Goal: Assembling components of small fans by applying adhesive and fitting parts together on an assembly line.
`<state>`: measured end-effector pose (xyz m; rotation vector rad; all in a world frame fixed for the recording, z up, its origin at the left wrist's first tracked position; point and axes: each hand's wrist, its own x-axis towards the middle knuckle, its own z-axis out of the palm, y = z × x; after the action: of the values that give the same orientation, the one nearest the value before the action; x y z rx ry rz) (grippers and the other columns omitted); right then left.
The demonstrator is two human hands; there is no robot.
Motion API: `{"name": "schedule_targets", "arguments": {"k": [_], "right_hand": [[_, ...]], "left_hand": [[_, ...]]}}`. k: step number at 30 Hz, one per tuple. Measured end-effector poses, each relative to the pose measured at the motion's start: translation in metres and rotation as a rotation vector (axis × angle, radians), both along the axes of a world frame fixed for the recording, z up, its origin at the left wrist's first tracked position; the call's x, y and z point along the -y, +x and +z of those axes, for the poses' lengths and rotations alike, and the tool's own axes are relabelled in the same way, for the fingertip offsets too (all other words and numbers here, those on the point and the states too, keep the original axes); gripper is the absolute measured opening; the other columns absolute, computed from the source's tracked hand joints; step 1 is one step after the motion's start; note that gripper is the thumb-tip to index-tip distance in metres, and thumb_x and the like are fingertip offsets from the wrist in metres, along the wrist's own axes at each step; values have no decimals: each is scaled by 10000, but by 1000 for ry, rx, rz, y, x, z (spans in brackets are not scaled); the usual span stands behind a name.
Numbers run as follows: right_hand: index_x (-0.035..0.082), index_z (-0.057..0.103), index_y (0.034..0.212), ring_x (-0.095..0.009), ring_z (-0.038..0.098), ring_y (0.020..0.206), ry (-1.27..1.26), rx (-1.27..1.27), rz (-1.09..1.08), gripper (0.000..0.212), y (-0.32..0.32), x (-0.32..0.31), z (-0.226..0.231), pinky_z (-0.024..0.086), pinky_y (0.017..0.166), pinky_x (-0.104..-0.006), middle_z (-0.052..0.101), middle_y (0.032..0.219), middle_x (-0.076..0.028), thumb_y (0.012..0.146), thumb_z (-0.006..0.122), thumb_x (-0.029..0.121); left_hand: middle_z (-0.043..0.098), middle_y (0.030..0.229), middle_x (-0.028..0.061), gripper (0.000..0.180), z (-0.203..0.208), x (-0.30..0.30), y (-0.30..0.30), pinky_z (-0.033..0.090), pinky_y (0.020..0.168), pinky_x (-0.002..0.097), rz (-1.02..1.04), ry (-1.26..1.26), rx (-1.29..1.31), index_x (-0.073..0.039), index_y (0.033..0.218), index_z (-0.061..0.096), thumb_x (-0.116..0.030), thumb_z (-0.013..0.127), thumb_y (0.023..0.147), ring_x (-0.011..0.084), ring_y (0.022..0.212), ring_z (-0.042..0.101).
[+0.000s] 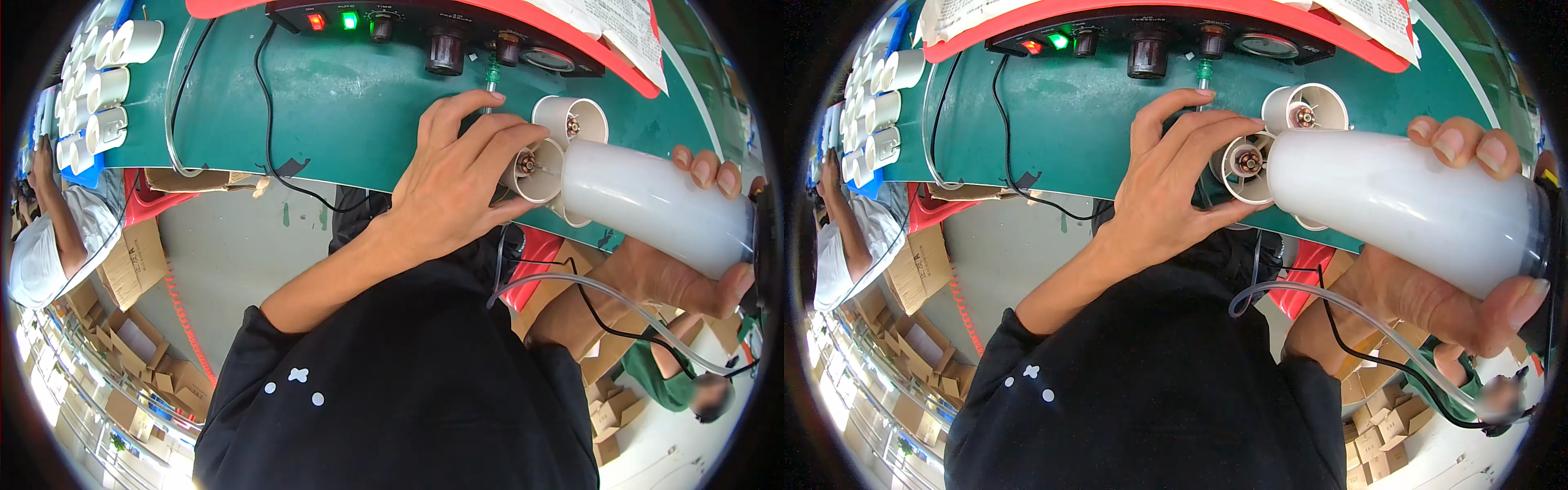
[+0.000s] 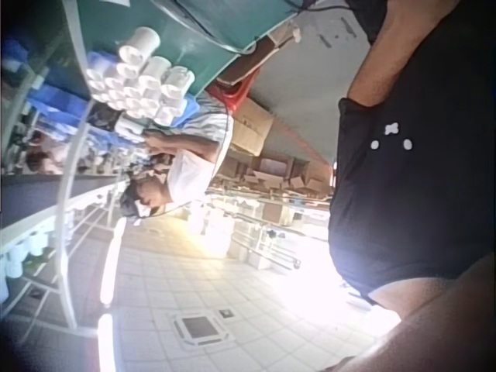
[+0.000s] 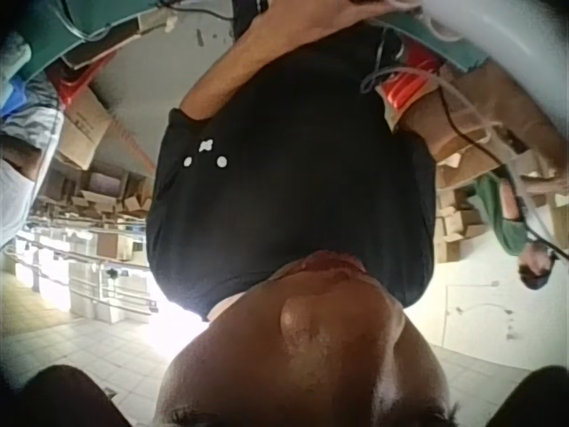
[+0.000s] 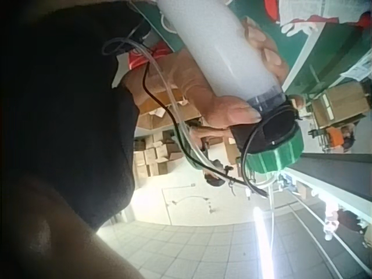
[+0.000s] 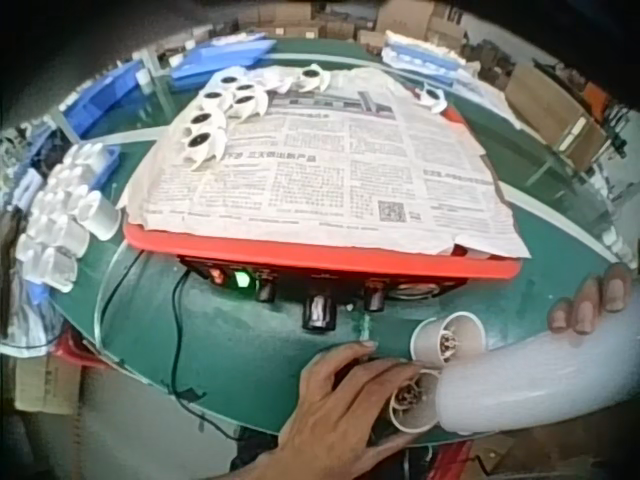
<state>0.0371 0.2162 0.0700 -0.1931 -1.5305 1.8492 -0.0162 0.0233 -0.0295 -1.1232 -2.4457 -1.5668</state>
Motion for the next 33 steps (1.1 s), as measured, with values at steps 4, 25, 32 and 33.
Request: {"name": "schedule_targets", "arguments": {"k": [4,25,32,33], "right_hand": [[40,507,1243,-300,512,941,-18,-30,12,755,-1,2,0,375,934,-508,528,1026,-155,668,682,496],[-106,625,1052,-363,609,905,13,-161,-42,792,-9,-44,-6,489,902,-507,578,936,-255,725,538,610],[-109,608,1082,-383,632,962,196,29,-455,822,-26,-22,-6,524,886,-528,583,967,-268,731,529,630],[-109,608,1082,-383,632,962,196,30,-455,822,-27,-21,-5,524,886,-528,583,967,-268,731,529,630]], "left_hand": [[623,1160,39,704,1,-1,-1,370,1020,393,-2,-6,-2,-113,1189,631,-191,903,545,298,1218,471],[527,1158,54,709,2,-3,3,339,992,479,-73,-188,-126,-319,1303,587,-292,834,639,294,1183,427],[525,1161,56,715,1,-5,2,336,991,483,-74,-176,-122,-316,1300,587,-295,840,631,295,1185,422],[525,1161,56,715,2,-5,3,336,991,483,-75,-177,-120,-316,1300,587,-295,840,631,295,1185,422]]}}
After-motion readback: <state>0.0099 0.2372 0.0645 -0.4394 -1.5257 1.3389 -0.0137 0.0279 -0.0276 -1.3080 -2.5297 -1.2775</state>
